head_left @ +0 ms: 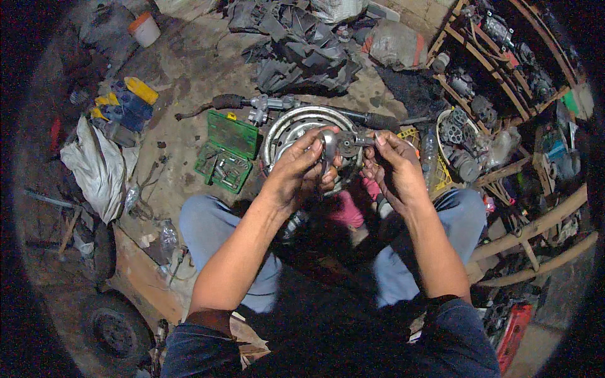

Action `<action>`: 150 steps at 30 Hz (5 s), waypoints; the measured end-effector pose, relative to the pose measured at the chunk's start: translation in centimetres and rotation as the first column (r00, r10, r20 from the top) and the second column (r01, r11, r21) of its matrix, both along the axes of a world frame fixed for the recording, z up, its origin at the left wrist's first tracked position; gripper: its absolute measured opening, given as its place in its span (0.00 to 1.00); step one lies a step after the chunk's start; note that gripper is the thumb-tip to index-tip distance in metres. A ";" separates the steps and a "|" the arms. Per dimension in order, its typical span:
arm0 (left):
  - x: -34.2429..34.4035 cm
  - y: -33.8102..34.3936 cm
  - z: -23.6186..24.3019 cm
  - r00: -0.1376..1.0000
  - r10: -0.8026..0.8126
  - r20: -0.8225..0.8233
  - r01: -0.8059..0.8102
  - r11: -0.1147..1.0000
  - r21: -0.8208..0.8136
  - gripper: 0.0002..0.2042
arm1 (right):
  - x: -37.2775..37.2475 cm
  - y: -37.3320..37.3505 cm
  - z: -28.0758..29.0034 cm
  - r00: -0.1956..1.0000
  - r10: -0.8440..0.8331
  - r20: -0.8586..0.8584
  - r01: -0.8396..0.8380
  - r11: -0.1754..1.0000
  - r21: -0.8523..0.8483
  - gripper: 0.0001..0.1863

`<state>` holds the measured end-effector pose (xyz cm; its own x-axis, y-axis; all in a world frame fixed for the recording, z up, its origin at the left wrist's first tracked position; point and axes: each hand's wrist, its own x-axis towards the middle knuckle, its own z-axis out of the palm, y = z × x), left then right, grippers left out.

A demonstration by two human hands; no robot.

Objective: The person sits on the floor and uses a ratchet wrench to tighten bolts on a circular metal mechanical component, likely a brake drum or clutch assembly. They repeatedly reposition the tool and rotate the component to access different fasteners.

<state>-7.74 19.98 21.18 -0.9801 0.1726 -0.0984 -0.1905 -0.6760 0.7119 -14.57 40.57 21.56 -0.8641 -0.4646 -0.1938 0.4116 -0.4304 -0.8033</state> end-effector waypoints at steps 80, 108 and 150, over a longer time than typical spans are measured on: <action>-1.3 0.2 -8.4 0.991 0.128 -0.026 0.039 -0.482 -0.875 0.55 | -8.8 1.3 -5.7 0.619 0.721 -0.311 -0.033 0.419 0.907 0.34; -0.4 -6.9 -12.2 0.939 -0.237 -0.250 -0.331 -0.418 -0.846 0.54 | -5.6 -3.7 -10.8 0.490 0.758 -0.430 0.043 0.471 0.881 0.32; -6.0 -7.2 -16.5 0.795 -0.124 -0.594 -0.606 -0.208 -0.768 0.20 | -3.8 -4.2 -11.8 0.400 0.752 -0.524 0.382 0.382 0.841 0.25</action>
